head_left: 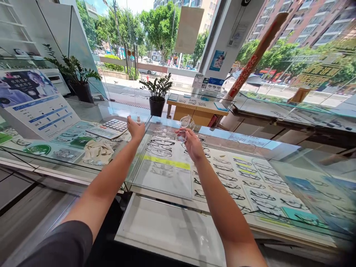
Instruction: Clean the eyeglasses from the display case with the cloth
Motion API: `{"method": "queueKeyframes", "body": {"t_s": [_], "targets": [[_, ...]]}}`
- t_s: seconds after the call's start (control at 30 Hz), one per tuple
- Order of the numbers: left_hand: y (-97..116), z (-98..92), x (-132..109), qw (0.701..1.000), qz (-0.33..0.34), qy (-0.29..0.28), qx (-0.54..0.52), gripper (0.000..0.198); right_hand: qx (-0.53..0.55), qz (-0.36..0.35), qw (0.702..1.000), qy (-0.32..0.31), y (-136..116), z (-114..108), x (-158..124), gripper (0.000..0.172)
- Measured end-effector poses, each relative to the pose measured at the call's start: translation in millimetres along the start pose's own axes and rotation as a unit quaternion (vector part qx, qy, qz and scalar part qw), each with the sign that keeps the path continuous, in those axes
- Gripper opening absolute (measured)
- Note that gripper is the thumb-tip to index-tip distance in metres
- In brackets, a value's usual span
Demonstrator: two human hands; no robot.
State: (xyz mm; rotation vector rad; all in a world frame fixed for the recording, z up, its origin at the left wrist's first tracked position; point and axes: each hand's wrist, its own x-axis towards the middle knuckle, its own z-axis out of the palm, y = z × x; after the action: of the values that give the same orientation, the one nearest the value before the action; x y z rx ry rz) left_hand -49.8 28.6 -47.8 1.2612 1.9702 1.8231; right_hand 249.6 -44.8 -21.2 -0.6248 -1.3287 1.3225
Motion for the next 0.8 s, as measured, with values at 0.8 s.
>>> {"method": "queueKeyframes", "body": {"t_s": [0.8], "targets": [[-59,-263.6,-30,0.878,-0.007,-0.172,0.446,0.035,-0.033,0.012,0.999,0.006,15,-7,10,0.045]]}}
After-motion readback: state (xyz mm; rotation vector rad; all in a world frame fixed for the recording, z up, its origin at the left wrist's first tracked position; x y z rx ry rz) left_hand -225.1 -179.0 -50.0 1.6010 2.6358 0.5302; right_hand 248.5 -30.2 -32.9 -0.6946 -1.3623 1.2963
